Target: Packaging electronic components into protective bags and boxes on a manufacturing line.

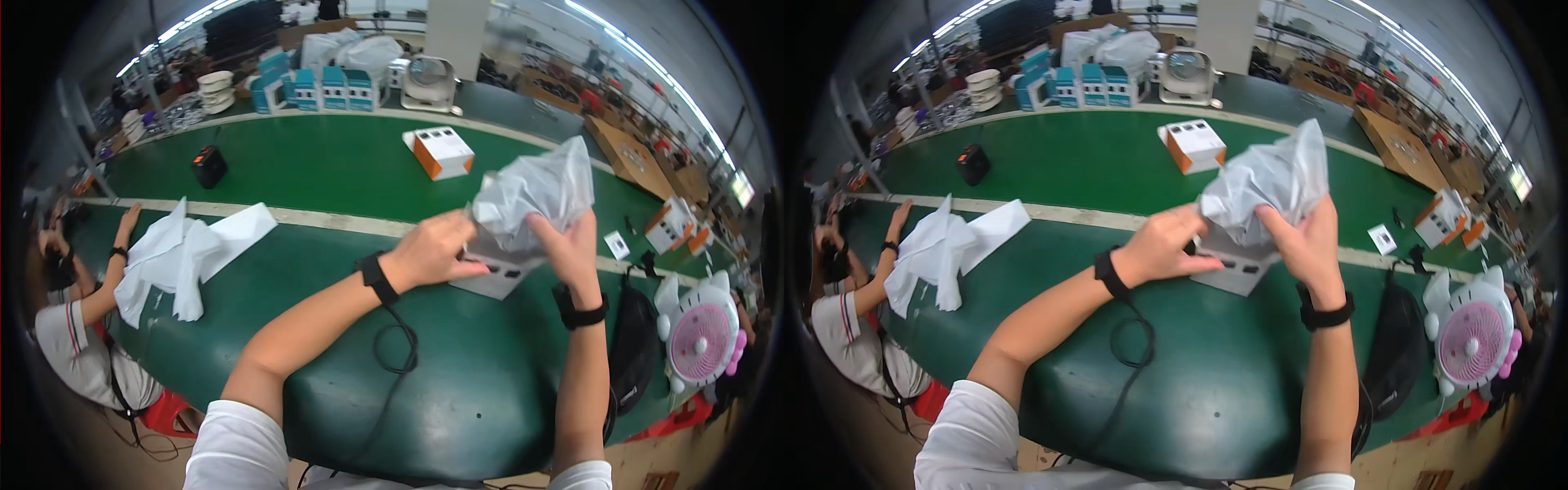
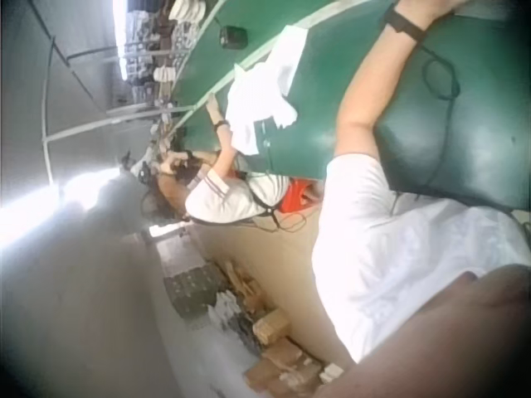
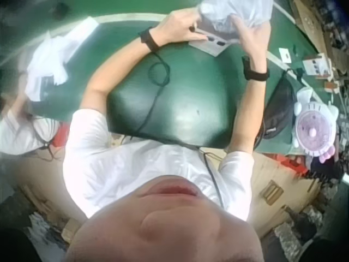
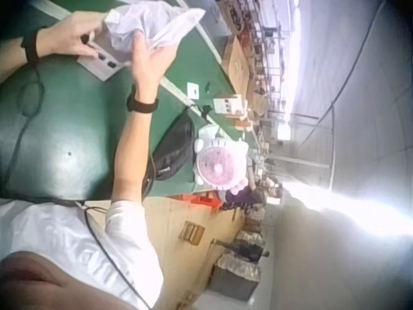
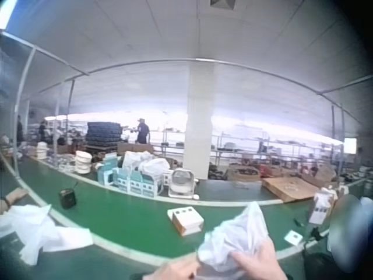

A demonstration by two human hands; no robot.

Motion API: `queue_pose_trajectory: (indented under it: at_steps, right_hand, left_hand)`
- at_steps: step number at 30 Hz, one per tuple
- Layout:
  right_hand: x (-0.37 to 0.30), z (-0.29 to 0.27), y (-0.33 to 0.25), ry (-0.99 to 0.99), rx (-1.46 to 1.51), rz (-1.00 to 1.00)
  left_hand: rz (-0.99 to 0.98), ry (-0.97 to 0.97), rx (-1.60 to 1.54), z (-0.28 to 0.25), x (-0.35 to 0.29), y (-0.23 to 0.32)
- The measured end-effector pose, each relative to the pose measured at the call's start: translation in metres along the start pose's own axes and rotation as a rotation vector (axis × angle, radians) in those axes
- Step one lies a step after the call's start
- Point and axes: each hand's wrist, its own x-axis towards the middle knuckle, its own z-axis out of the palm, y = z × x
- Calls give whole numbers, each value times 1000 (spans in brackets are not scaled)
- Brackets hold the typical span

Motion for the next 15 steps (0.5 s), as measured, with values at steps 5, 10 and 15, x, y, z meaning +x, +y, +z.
queue_pose_trajectory:
  at_steps: [5, 10, 15]
  right_hand:
    - [-1, -11, 14, -428, -660, -180]
    - [-31, 27, 5, -386, -1391, -219]
    - [-27, 29, 21, -340, -1412, -116]
  left_hand:
    - [-156, 26, -58, 18, -9, -14]
    - [-235, -95, -64, 19, -2, -13]
    - [-296, -155, -200, 4, -6, -20]
